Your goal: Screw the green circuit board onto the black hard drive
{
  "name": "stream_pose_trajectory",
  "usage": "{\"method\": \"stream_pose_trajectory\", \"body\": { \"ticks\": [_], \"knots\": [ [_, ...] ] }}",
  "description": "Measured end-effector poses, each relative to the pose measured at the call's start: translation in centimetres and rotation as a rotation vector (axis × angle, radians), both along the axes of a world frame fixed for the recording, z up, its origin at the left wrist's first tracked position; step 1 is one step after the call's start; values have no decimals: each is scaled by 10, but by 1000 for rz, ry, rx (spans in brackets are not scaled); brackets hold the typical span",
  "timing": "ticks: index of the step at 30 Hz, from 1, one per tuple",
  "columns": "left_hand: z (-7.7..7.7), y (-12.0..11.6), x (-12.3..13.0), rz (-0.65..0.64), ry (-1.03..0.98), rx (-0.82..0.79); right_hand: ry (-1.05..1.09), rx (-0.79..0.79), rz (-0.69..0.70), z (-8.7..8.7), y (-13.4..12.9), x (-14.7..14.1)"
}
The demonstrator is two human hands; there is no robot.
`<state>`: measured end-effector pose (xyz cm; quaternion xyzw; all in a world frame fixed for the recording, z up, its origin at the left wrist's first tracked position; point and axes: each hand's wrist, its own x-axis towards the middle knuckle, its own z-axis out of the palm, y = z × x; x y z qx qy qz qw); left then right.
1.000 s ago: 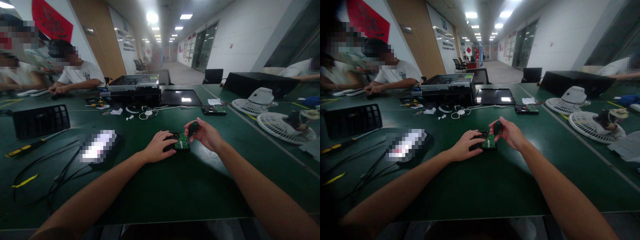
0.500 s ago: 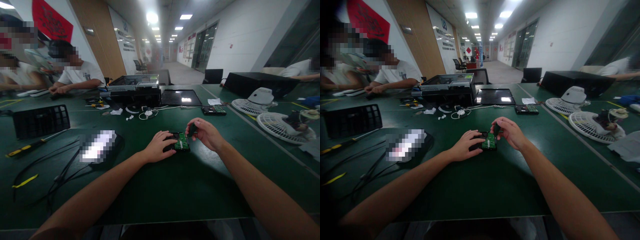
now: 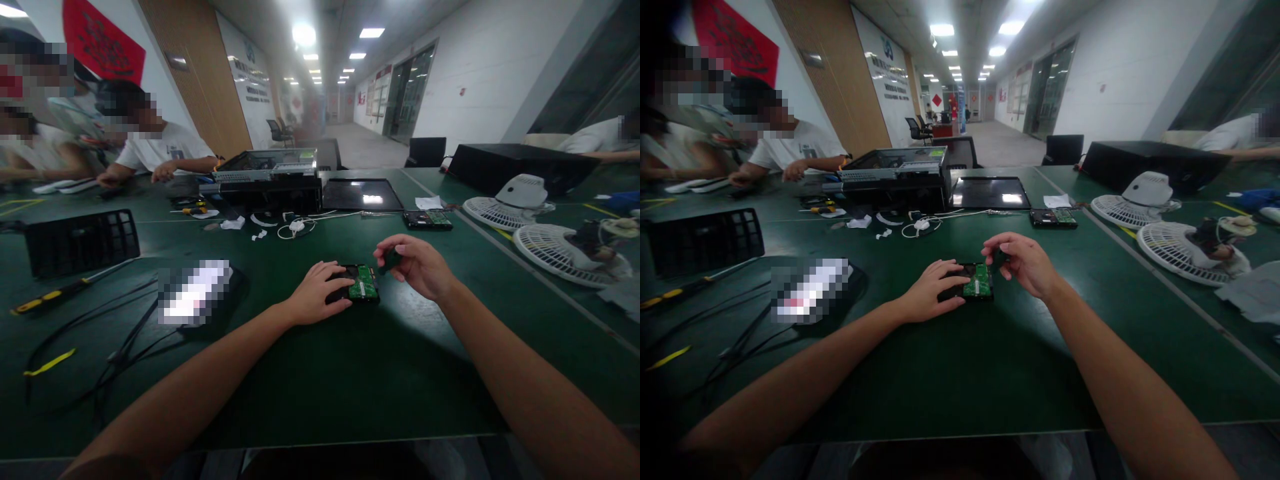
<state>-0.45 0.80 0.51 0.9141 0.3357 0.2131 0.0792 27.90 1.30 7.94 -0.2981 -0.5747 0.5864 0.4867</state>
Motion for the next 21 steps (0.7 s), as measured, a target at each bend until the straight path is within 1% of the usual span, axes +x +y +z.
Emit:
{"method": "stream_pose_trajectory", "body": {
  "ticks": [5, 13, 17, 21],
  "knots": [
    [3, -1, 1, 0, 3, -10, -15, 3, -10, 4, -1, 2],
    [2, -1, 0, -1, 9, -13, -36, -13, 80, 3, 0, 5],
    [2, -1, 0, -3, 8, -8, -76, 19, 43, 1, 1, 4],
    [2, -1, 0, -5, 2, -7, -60, 35, 8, -1, 2, 1]
  ]
}}
